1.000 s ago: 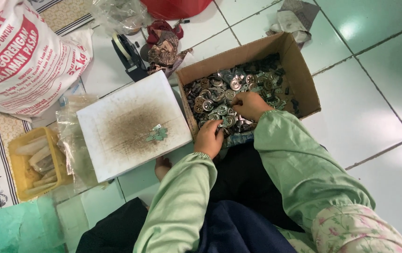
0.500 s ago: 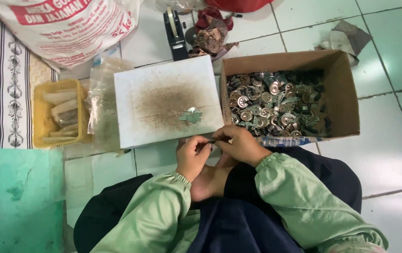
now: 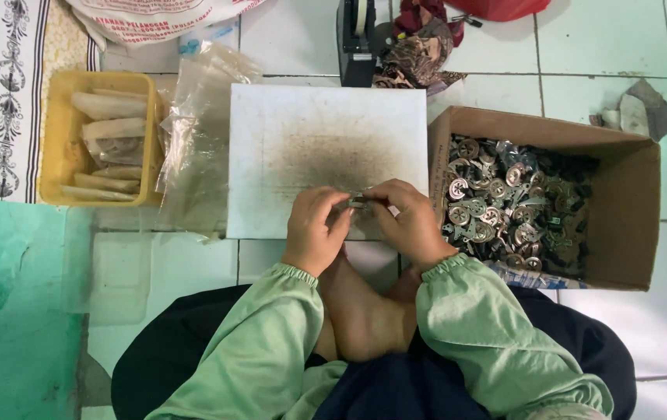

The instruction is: Sorting small metal parts from a box onto a board and then placing them into small plastic bags.

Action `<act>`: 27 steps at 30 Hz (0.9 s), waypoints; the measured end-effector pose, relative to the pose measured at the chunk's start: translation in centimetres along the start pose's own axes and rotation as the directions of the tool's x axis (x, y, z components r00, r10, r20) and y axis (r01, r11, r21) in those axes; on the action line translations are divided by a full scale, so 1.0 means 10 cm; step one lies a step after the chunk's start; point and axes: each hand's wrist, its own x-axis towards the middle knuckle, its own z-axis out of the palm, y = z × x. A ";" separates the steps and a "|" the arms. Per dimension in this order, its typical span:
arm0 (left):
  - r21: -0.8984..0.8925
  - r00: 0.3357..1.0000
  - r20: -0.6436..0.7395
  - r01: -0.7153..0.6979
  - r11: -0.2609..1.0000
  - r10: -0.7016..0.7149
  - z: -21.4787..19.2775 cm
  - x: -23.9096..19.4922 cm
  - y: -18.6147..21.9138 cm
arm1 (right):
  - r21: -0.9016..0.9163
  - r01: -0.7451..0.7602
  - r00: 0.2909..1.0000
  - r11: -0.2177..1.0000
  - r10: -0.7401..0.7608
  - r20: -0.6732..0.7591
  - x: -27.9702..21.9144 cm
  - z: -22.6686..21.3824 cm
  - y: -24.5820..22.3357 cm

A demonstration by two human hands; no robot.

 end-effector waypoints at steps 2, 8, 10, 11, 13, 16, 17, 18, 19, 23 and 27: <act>0.023 1.000 0.021 -0.015 1.000 0.014 -0.02 0.05 -0.05 | -0.122 0.081 0.997 0.989 -0.080 0.006 0.13 -0.02 -0.09; 0.110 0.995 0.096 -0.046 0.993 0.036 -0.03 0.11 -0.14 | -0.357 0.315 0.948 0.880 -0.310 0.074 0.27 0.06 0.06; 0.119 0.994 0.110 -0.032 0.992 0.019 0.00 0.12 -0.16 | -0.364 0.349 0.936 0.864 -0.341 0.088 0.29 0.10 0.10; 0.123 0.993 0.120 -0.024 0.992 0.009 0.00 0.12 -0.16 | -0.349 0.349 0.936 0.870 -0.341 0.086 0.29 0.11 0.10; 0.130 0.991 0.136 -0.008 0.991 -0.010 0.01 0.10 -0.17 | -0.329 0.344 0.939 0.880 -0.334 0.088 0.30 0.12 0.11; 0.155 0.990 0.137 -0.015 0.988 -0.007 0.03 0.09 -0.18 | -0.289 0.293 0.955 0.912 -0.295 0.036 0.34 0.08 0.12; 0.169 0.991 0.137 -0.014 0.985 -0.010 0.03 0.08 -0.18 | -0.294 0.293 0.955 0.910 -0.296 0.036 0.35 0.06 0.14; 0.184 0.991 0.136 -0.017 0.983 -0.008 0.02 0.09 -0.17 | -0.300 0.294 0.954 0.907 -0.298 0.033 0.36 0.04 0.16; 0.183 0.990 0.143 -0.017 0.983 -0.009 0.02 0.09 -0.16 | -0.299 0.288 0.956 0.910 -0.292 0.031 0.34 0.04 0.19; 0.231 0.988 0.156 -0.049 0.972 0.012 0.03 0.13 -0.13 | -0.371 0.310 0.950 0.875 -0.296 0.096 0.33 0.04 0.24; 0.267 0.985 0.170 -0.057 0.962 0.011 0.03 0.12 -0.12 | -0.396 0.305 0.952 0.866 -0.281 0.120 0.31 0.06 0.23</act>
